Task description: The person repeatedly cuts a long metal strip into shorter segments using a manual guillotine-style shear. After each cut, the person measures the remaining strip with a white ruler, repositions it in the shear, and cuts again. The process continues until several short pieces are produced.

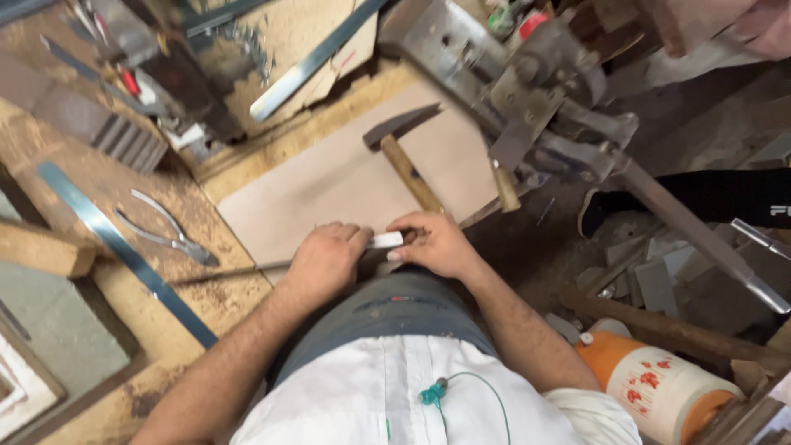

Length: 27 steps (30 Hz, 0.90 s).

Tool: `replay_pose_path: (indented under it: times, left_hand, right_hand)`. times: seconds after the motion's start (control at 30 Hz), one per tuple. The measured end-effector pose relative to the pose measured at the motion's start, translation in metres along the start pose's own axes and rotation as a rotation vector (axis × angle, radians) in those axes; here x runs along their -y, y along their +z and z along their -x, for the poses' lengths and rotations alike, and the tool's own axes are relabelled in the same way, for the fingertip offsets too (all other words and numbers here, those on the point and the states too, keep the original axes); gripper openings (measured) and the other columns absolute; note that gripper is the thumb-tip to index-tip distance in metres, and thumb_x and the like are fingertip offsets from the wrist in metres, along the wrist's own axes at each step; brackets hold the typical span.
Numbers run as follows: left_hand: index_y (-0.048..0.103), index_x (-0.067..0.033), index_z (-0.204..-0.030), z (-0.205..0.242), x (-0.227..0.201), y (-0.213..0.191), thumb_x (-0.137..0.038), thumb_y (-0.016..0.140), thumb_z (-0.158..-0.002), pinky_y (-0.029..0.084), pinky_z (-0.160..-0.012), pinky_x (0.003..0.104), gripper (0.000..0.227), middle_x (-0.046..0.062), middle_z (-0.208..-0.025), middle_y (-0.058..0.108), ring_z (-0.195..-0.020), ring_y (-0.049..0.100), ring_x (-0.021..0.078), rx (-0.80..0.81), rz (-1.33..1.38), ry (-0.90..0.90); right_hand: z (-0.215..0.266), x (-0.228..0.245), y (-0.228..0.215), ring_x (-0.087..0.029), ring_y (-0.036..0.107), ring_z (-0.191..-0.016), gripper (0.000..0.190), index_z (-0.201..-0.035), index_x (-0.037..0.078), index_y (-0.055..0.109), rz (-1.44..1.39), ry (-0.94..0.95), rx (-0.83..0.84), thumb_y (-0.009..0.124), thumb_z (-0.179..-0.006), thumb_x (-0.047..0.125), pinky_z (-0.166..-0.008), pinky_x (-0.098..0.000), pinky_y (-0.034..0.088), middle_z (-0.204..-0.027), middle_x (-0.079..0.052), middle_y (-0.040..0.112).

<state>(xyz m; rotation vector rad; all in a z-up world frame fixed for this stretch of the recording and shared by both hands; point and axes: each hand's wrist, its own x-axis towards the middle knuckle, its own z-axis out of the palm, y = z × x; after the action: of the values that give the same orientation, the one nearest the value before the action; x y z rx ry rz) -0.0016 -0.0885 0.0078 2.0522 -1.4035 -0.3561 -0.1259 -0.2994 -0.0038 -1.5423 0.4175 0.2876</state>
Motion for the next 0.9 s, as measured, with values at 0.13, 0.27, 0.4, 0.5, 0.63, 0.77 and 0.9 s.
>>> replay_pose_path:
  times: [0.13, 0.27, 0.4, 0.5, 0.63, 0.77, 0.9]
  left_hand:
    - [0.071, -0.0047, -0.104, 0.003, -0.002, 0.0, -0.007, 0.066, -0.078, 0.054, -0.078, 0.045, 0.026, 0.012, -0.088, 0.07, -0.084, 0.067, 0.0335, -0.016, 0.048, -0.005]
    - [0.07, -0.0034, -0.104, 0.002, -0.003, -0.002, -0.008, 0.068, -0.08, 0.054, -0.078, 0.045, 0.025, 0.012, -0.089, 0.071, -0.084, 0.067, 0.0334, 0.005, 0.079, -0.007]
    - [0.07, -0.0019, -0.105, 0.002, -0.005, -0.006, -0.016, 0.074, -0.08, 0.054, -0.075, 0.045, 0.029, 0.013, -0.09, 0.071, -0.083, 0.067, 0.0341, 0.005, 0.097, -0.01]
    - [0.069, -0.0019, -0.106, -0.001, -0.007, -0.011, -0.014, 0.072, -0.081, 0.055, -0.077, 0.044, 0.029, 0.013, -0.092, 0.071, -0.086, 0.068, 0.0333, -0.001, 0.048, 0.003]
    - [0.071, -0.0054, -0.103, -0.013, -0.012, -0.021, -0.017, 0.073, -0.082, 0.055, -0.074, 0.045, 0.024, 0.013, -0.091, 0.07, -0.084, 0.068, 0.0353, 0.069, 0.048, -0.142]
    - [0.074, -0.0044, -0.101, -0.04, -0.003, -0.035, -0.021, 0.074, -0.085, 0.055, -0.072, 0.046, 0.023, 0.016, -0.089, 0.07, -0.08, 0.068, 0.0362, -0.008, 0.144, -0.247]
    - [0.075, -0.0013, -0.103, -0.084, 0.017, -0.036, -0.023, 0.075, -0.088, 0.054, -0.07, 0.041, 0.027, 0.016, -0.088, 0.07, -0.076, 0.068, 0.0283, -0.091, 0.347, -0.319]
  right_hand:
    - [0.002, -0.019, -0.008, -0.01, 0.07, -0.078, 0.027, -0.118, -0.006, 0.071, -0.239, 0.06, 0.035, 0.071, -0.092, 0.002, -0.074, -0.024, 0.06, -0.094, -0.009, 0.075]
    - [-0.003, -0.029, -0.007, -0.011, 0.067, -0.073, 0.024, -0.115, -0.007, 0.072, -0.249, 0.049, 0.018, 0.072, -0.092, -0.001, -0.069, -0.0249, 0.058, -0.092, -0.01, 0.075]
    - [-0.006, -0.027, -0.003, -0.009, 0.065, -0.072, 0.022, -0.113, -0.005, 0.073, -0.189, 0.069, -0.011, 0.071, -0.091, -0.001, -0.067, -0.0242, 0.056, -0.091, -0.007, 0.074]
    - [-0.006, -0.017, 0.001, -0.008, 0.065, -0.074, 0.021, -0.114, -0.003, 0.073, -0.135, 0.002, -0.013, 0.07, -0.094, 0.002, -0.067, -0.0239, 0.056, -0.091, -0.006, 0.073]
    - [0.0, 0.01, -0.007, -0.011, 0.065, -0.079, 0.022, -0.112, -0.002, 0.074, 0.286, -0.323, -0.22, 0.076, -0.093, 0.008, -0.07, -0.0275, 0.055, -0.101, -0.008, 0.07]
    - [-0.003, 0.034, -0.015, -0.03, 0.067, -0.09, 0.038, -0.114, 0.0, 0.068, 0.717, -0.46, -0.544, 0.08, -0.083, 0.02, -0.08, -0.0414, 0.055, -0.108, -0.014, 0.067]
    - [-0.019, 0.034, -0.015, -0.043, 0.065, -0.099, 0.054, -0.121, -0.002, 0.062, 0.89, -0.312, -0.49, 0.08, -0.074, 0.018, -0.085, -0.051, 0.052, -0.105, -0.02, 0.066]
